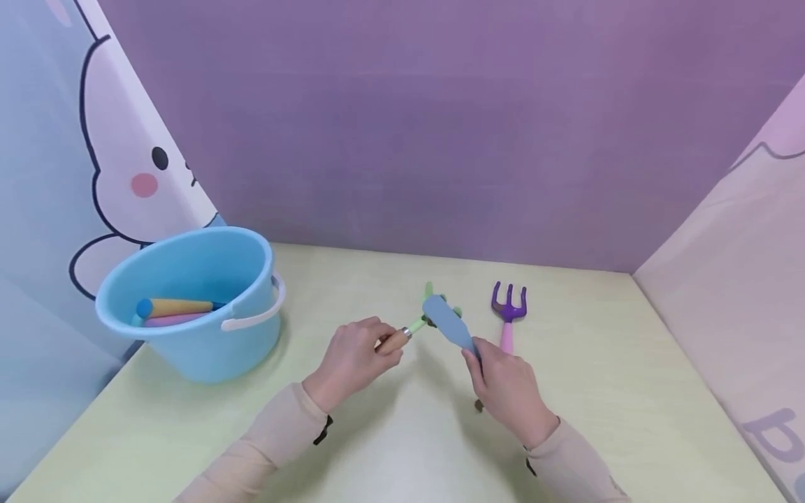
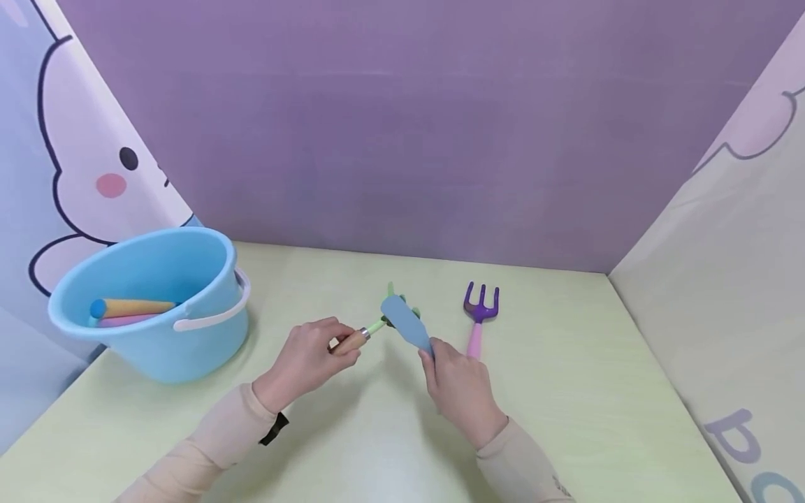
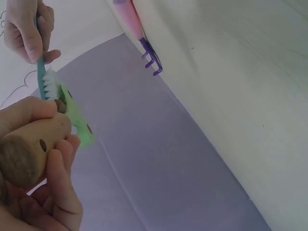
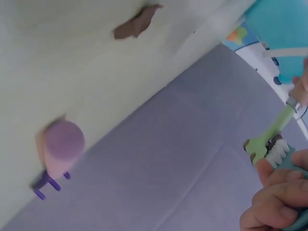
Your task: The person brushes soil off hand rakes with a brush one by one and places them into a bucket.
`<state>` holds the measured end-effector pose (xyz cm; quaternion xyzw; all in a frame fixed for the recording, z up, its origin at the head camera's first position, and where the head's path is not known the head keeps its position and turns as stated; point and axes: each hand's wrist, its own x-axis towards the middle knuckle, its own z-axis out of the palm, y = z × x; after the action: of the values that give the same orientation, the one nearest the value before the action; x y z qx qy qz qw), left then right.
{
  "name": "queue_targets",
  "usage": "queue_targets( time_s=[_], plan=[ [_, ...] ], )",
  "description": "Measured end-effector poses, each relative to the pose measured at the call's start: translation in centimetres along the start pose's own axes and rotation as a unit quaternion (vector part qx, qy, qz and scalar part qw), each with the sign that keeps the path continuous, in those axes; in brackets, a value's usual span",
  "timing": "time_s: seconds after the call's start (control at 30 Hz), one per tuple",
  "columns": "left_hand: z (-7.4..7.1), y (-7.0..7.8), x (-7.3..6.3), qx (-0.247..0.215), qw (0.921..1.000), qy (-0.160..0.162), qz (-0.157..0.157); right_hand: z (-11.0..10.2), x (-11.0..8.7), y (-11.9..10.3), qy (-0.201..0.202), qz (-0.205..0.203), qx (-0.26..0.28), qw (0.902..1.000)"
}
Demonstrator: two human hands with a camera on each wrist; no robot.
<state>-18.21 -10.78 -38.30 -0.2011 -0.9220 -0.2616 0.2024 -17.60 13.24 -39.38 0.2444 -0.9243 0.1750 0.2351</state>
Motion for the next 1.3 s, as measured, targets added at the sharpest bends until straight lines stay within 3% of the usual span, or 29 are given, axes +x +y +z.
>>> queue_targets(
  time_s=[0.13,0.3,0.57,0.77,0.97,1.13,1.3],
  plan=[
    [0.0,-0.3,-0.2,0.036,0.9963,0.044,0.063,-0.3,0.4,-0.3,0.008,-0.013,-0.035,0.9993],
    [-0.1,-0.6,-0.6,0.074,0.99,0.077,0.093,-1.1,1.0,-0.8,-0.031,0.017,0.003,0.9994],
    [0.0,-0.7,-1.0,0.095,0.9876,0.078,0.098,-1.9,1.5,-0.6,-0.122,0.057,0.064,0.9889],
    [0.2,-0.8,-1.4,0.107,0.9866,0.076,0.097,-2.0,1.4,-0.5,-0.174,0.092,0.119,0.9732],
    [0.2,-0.9,-1.5,0.114,0.9858,0.075,0.098,-2.0,1.5,-0.4,-0.203,0.145,0.174,0.9527],
    [0.0,-1.3,-1.4,0.108,0.9885,0.071,0.079,-2.1,1.4,0.1,-0.219,0.183,0.221,0.9327],
    [0.0,-1.6,-1.2,0.105,0.9867,0.088,0.088,-1.9,1.3,0.6,-0.217,0.191,0.248,0.9248]
  ],
)
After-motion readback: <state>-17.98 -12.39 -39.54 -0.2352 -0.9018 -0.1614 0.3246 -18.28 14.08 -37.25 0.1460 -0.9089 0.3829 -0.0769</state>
